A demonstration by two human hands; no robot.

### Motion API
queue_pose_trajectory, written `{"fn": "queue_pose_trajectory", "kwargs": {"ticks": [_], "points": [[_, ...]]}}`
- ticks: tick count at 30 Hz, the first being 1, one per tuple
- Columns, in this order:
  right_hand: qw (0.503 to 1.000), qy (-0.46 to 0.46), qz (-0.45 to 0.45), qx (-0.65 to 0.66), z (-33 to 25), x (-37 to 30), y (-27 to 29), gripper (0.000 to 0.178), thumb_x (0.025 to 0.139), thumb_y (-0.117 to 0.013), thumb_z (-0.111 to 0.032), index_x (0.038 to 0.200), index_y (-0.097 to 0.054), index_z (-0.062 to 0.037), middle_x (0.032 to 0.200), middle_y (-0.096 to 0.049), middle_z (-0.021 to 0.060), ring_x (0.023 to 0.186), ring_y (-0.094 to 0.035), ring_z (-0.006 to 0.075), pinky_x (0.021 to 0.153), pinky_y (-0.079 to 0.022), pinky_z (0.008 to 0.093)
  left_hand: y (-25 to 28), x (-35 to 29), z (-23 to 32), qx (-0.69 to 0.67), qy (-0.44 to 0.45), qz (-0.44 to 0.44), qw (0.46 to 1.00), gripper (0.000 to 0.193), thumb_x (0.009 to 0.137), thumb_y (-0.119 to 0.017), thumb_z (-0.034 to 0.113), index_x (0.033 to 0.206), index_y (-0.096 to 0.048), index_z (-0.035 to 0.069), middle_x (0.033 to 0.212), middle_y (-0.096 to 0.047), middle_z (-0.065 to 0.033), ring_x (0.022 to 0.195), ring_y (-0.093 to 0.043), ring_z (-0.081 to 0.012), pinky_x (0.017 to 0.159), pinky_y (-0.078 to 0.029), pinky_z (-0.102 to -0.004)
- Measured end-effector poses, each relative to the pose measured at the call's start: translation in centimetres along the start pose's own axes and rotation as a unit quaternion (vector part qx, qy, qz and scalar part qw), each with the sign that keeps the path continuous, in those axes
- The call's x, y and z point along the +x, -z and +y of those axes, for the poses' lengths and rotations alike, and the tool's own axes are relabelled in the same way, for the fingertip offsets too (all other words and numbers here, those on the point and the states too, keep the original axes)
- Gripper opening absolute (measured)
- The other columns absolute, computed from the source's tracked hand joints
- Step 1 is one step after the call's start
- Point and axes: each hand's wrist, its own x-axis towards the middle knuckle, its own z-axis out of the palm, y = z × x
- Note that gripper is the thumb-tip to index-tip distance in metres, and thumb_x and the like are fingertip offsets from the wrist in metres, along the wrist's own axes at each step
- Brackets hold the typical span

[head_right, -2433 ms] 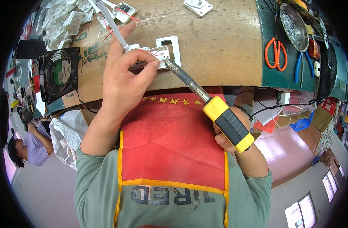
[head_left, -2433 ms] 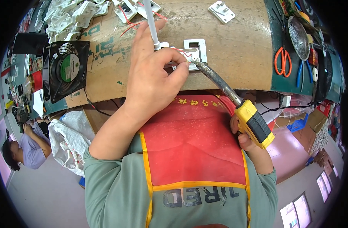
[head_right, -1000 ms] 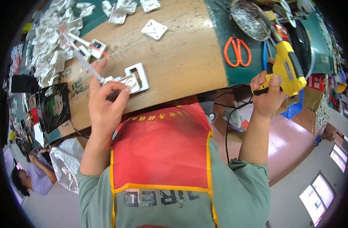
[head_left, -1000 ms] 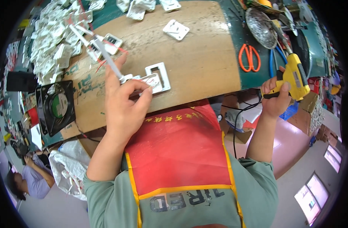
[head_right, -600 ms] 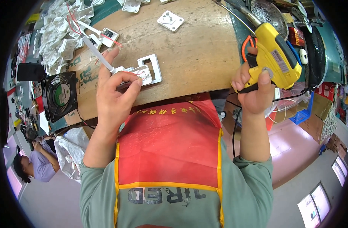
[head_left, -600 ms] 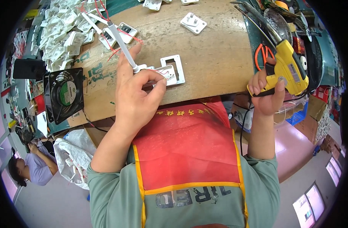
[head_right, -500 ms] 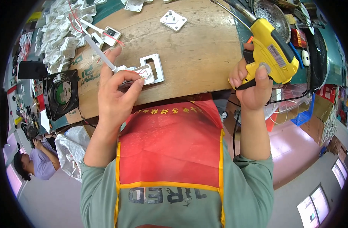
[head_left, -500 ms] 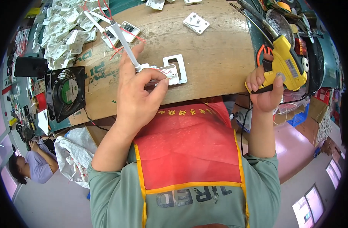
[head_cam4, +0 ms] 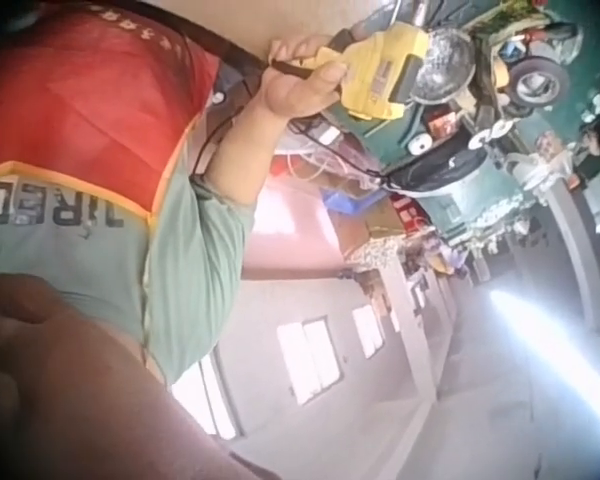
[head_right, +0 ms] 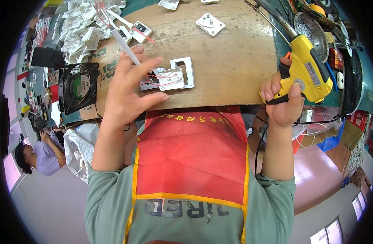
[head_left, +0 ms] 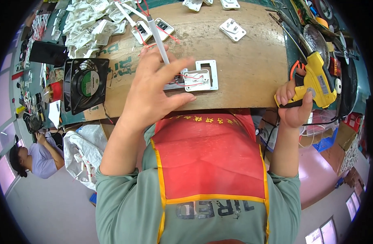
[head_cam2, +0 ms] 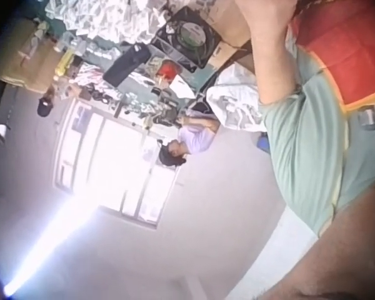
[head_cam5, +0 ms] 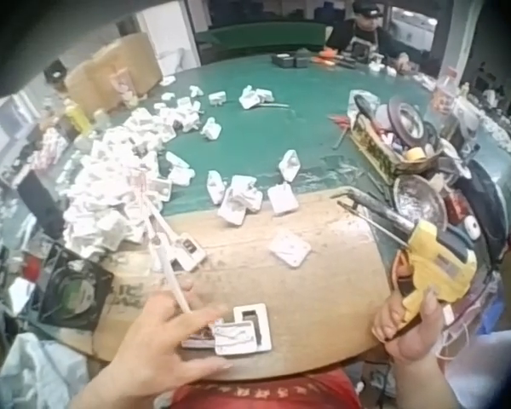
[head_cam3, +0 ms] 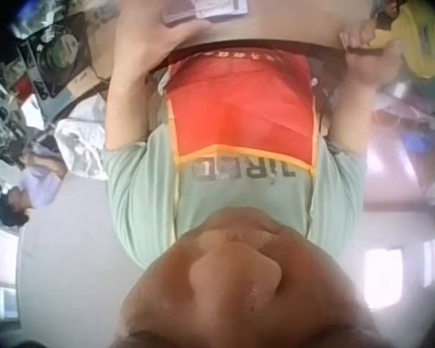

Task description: Soldering electronic wires and components onto small circuit boards/housings at an industrial workbench.

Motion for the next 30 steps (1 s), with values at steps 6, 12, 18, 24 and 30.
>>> {"fn": "queue_pose_trajectory", "kwargs": {"ticks": [6,12,18,24,30], "points": [[1.000,-0.002,-0.010,-0.001,0.2,0.0,-0.2,0.067,0.093,-0.060,-0.051,0.134,-0.044,-0.0008,0.073,-0.046,0.0022,0.057,-0.045,0.0125,0.055,-0.038,0.0279,-1.2,-0.6,-0.9,0.046,-0.035,0.040,0.998,0.051,0.062,-0.090,0.021,0.108,-0.071,0.009,0.113,-0.061,-0.0101,0.127,-0.051,-0.0347,0.115,-0.030,-0.0529],[0.995,-0.086,-0.014,0.052,0.8,-0.3,2.9,0.050,0.096,-0.051,-0.057,0.081,-0.044,-0.0095,0.072,-0.043,0.0001,0.065,-0.041,0.0119,0.064,-0.033,0.0277,-0.7,-1.6,-1.2,-0.038,-0.019,0.099,0.994,0.047,0.064,-0.090,0.024,0.104,-0.072,0.008,0.114,-0.062,-0.0135,0.118,-0.058,-0.0333,0.104,-0.045,-0.0489],[0.996,-0.012,-0.076,0.055,0.0,0.2,2.1,0.052,0.101,-0.048,-0.047,0.123,-0.047,0.0003,0.075,-0.041,0.0015,0.064,-0.040,0.0110,0.062,-0.035,0.0272,4.5,-3.1,-0.2,-0.081,-0.100,0.283,0.951,0.049,0.063,-0.089,0.023,0.105,-0.070,0.007,0.109,-0.062,-0.0129,0.109,-0.058,-0.0335,0.097,-0.049,-0.0425],[0.993,0.023,-0.110,0.032,0.4,0.3,1.2,0.058,0.102,-0.050,-0.041,0.139,-0.034,0.0007,0.076,-0.042,0.0027,0.062,-0.041,0.0108,0.060,-0.036,0.0261,12.1,-16.5,-4.9,0.037,0.116,0.486,0.865,0.053,0.073,-0.087,0.011,0.119,-0.064,0.003,0.120,-0.059,-0.0103,0.100,-0.060,-0.0166,0.085,-0.051,-0.0299],[0.993,0.015,-0.112,0.038,0.5,0.7,1.4,0.061,0.101,-0.050,-0.042,0.140,-0.032,0.0005,0.075,-0.042,0.0023,0.062,-0.041,0.0109,0.059,-0.036,0.0263,14.9,-30.9,-7.9,-0.003,0.482,0.561,0.672,0.064,0.083,-0.082,0.022,0.134,-0.053,-0.005,0.134,-0.056,-0.0168,0.114,-0.058,-0.0221,0.098,-0.046,-0.0318]]}}
